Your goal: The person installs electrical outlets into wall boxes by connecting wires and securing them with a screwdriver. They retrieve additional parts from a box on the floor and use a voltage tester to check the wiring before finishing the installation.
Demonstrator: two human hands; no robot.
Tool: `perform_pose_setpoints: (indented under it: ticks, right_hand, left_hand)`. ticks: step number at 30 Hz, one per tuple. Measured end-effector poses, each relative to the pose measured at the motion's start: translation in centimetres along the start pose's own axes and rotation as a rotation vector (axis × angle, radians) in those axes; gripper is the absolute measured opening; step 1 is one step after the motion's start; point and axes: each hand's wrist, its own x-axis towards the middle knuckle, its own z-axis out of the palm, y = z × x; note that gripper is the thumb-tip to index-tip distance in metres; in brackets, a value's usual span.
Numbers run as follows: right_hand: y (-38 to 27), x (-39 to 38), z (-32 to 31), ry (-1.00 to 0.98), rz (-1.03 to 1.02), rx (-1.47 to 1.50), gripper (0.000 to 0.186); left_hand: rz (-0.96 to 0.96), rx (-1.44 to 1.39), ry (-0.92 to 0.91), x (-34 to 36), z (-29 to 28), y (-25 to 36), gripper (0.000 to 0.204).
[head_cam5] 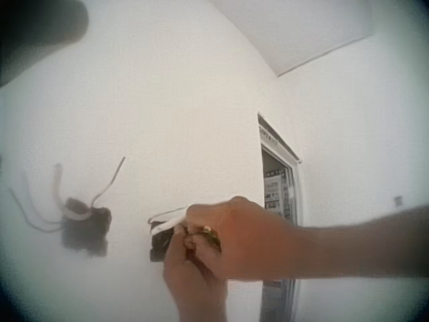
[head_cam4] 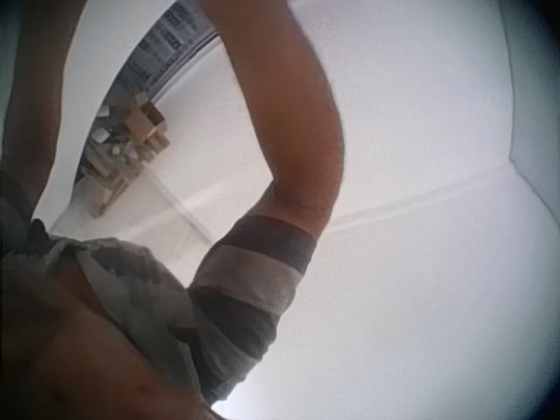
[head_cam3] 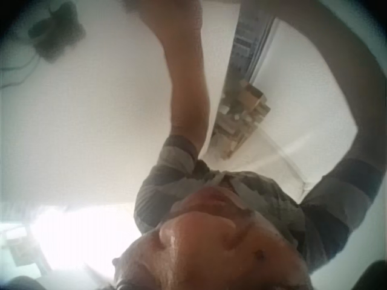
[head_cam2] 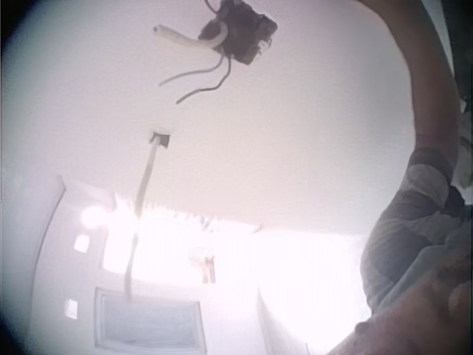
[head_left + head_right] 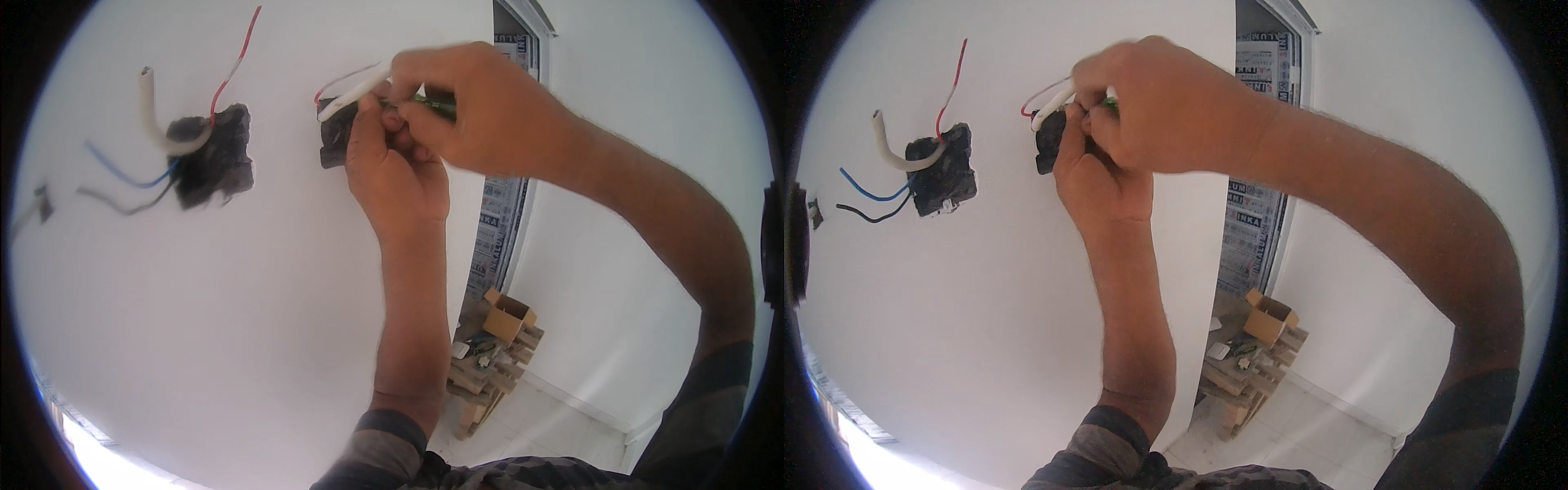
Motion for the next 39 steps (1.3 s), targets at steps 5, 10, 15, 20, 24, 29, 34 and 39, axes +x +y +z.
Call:
perform_pose_setpoints:
  ticks: [5, 10, 15, 20, 24, 29, 34, 39]
  right_hand:
    - [0.8, -0.6, -0.2, -0.023, -0.388, -0.597, 0.015]
    - [-1.2, 0.2, -1.6, -0.075, 0.363, 0.463, 0.01]
    - [-0.8, 0.4, -0.6, -0.031, 0.379, 0.471, 0.01]
    - [0.5, 0.1, -0.1, 0.007, -0.211, -0.19, 0.015]
    - [0.1, -0.1, -0.8, -0.057, -0.211, -0.297, 0.014]
    - [-1.8, 2.0, -2.2, -0.194, 0.598, 0.649, 0.017]
    - [-0.6, 0.3, -0.7, -0.062, -0.067, -0.121, 0.014]
    - [-0.9, 0.8, -1.8, -0.139, -0.329, -0.555, 0.015]
  left_hand:
    - [-0.007, -0.003, 0.065, -0.5, 1.4, -0.4, 0.022]
    - [0.008, -0.063, -0.276, 1.4, -2.8, 0.2, 0.022]
    - [0.012, -0.084, -0.322, 1.1, -2.8, 0.4, 0.019]
    - [-0.039, -0.022, -0.101, 0.1, -1.2, -0.1, 0.02]
    - [-0.043, 0.003, -0.102, 0.4, -1.6, -0.3, 0.019]
    - [0.05, -0.045, -0.211, 1.2, -1.4, 0.8, 0.015]
    - [-0.036, -0.114, -0.112, 0.8, -1.4, -0.2, 0.016]
    - [-0.022, -0.07, -0.021, 0.3, 0.3, -0.5, 0.015]
